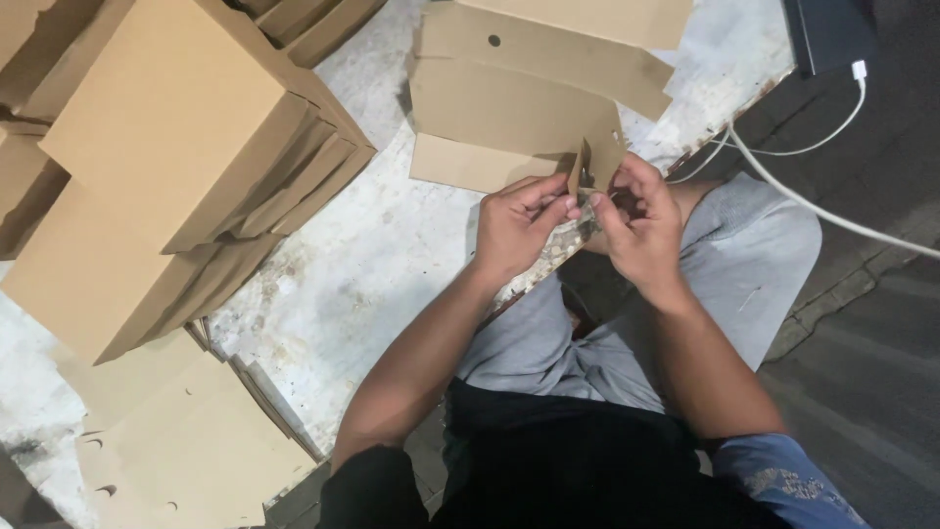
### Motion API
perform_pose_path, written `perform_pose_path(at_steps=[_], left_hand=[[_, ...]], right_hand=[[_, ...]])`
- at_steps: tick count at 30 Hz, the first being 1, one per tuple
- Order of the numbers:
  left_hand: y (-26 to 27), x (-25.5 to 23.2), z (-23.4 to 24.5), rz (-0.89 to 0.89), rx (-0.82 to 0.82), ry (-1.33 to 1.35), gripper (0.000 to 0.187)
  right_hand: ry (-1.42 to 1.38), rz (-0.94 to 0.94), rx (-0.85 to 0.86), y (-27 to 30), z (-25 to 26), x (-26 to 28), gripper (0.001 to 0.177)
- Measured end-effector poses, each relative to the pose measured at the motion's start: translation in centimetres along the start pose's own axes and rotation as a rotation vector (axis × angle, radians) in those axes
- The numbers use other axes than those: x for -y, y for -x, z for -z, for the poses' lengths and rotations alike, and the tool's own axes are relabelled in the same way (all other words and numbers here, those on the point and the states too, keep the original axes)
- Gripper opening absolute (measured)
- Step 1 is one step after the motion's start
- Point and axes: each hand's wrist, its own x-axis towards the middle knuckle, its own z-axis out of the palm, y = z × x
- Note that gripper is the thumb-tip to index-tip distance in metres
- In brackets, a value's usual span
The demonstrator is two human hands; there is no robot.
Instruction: Folding cardboard templates into boxes and stacking them
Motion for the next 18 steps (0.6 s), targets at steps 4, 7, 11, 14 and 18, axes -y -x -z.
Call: perform_pose_path(at_steps=[4,7,11,14,18], left_hand=[[0.0,-0.6,0.2,0.038,0.051,0.038,0.026],[0.1,0.2,0.4,0.077,0.064,0.071,0.026],[0.1,0.2,0.5,0.152,0.076,0.109,0.026],[0.0,0.4,0.4,0.173,0.094,0.094,0.024],[0.1,0.8,0.3,0.2,0.106,0.1,0.024]], right_hand=[[-0.025,-0.021,0.024,0.2,0.4,-0.8,0.05],[-0.033,-0.023,0.042,0.5,0.5,-1.0,0.052],[-0.048,-0.015,0.064,0.4,0.6,-1.0,0.053],[-0.088,-0.037,0.08,0.8,1.2,-3.3,0.057],[-0.103,-0.05,0.068,0.7,-0.1,-1.8,0.06]])
